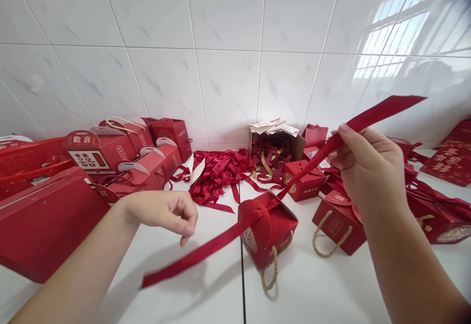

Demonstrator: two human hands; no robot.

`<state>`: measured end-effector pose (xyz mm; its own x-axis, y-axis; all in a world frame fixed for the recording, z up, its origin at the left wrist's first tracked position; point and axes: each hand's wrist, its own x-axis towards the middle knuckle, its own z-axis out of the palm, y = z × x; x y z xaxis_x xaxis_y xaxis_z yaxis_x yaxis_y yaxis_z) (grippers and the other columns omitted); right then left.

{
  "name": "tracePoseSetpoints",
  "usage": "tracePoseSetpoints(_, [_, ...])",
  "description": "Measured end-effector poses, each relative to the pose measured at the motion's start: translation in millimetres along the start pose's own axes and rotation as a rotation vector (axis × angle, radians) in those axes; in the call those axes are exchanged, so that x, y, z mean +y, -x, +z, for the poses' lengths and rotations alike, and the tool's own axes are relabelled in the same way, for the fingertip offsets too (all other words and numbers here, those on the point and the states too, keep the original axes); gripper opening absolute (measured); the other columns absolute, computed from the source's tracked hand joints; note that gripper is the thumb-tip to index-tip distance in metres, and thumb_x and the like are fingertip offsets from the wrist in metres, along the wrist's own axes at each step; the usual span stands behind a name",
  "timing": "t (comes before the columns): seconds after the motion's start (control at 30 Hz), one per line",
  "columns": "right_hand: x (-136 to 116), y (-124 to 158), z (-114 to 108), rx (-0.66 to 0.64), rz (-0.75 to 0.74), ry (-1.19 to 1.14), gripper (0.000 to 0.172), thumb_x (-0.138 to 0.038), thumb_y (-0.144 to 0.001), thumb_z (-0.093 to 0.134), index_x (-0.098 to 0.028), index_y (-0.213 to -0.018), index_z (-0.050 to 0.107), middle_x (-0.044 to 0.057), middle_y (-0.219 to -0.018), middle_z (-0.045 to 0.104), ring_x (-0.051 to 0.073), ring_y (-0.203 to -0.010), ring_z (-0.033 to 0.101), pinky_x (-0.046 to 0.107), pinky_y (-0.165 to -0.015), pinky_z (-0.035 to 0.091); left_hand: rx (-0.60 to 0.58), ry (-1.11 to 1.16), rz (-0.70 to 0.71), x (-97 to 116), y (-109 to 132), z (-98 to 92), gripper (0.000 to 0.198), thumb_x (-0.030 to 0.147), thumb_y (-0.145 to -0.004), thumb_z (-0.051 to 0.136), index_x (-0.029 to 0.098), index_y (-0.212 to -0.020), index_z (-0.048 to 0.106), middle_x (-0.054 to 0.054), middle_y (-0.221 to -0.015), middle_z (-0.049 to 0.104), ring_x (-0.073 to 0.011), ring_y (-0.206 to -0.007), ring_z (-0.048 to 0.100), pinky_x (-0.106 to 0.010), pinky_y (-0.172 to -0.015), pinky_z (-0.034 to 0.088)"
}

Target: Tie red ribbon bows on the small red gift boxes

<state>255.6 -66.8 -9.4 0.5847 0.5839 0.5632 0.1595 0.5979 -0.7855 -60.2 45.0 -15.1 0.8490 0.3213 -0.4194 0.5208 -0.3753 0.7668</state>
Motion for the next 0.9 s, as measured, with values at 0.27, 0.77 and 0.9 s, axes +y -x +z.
tracePoseSetpoints(0.27, [1,2,3,0.029,-0.032,0.032,0.011,-0.030,-0.078,0.067,-0.020,-0.074,0.064,0.001,-0.071,0.065,0.008,-0.047,0.045,0.022,-0.041,0.036,0.143,-0.173,-0.100,21,-17,30.8,0.030,0.045,-0.081,0.057,0.024,-0.101,0.062,-0.005,-0.110,0.064,-0.0213,-0.101,0.058,-0.028,-0.084,0.045])
tracePoseSetpoints(0.77, [1,-11,-3,-0.068,0.116,-0.242,0.017,-0.029,-0.074,0.072,-0.020,-0.064,0.063,-0.002,-0.063,0.057,0.009,-0.055,0.054,0.020,-0.046,0.045,-0.035,0.230,0.078,-11,-23,12.3,0.025,0.041,-0.076,0.065,0.017,-0.079,0.061,-0.003,-0.076,0.062,-0.0157,-0.069,0.054,-0.025,-0.064,0.043])
tracePoseSetpoints(0.9, [0,-10,-3,-0.137,0.118,-0.287,0.008,-0.026,-0.076,0.067,-0.018,-0.073,0.067,0.001,-0.075,0.063,0.013,-0.068,0.065,0.028,-0.066,0.056,0.225,0.444,0.155,7,1,6.1,0.024,0.039,-0.071,0.072,0.018,-0.074,0.061,0.001,-0.061,0.053,-0.0106,-0.054,0.043,-0.022,-0.052,0.035])
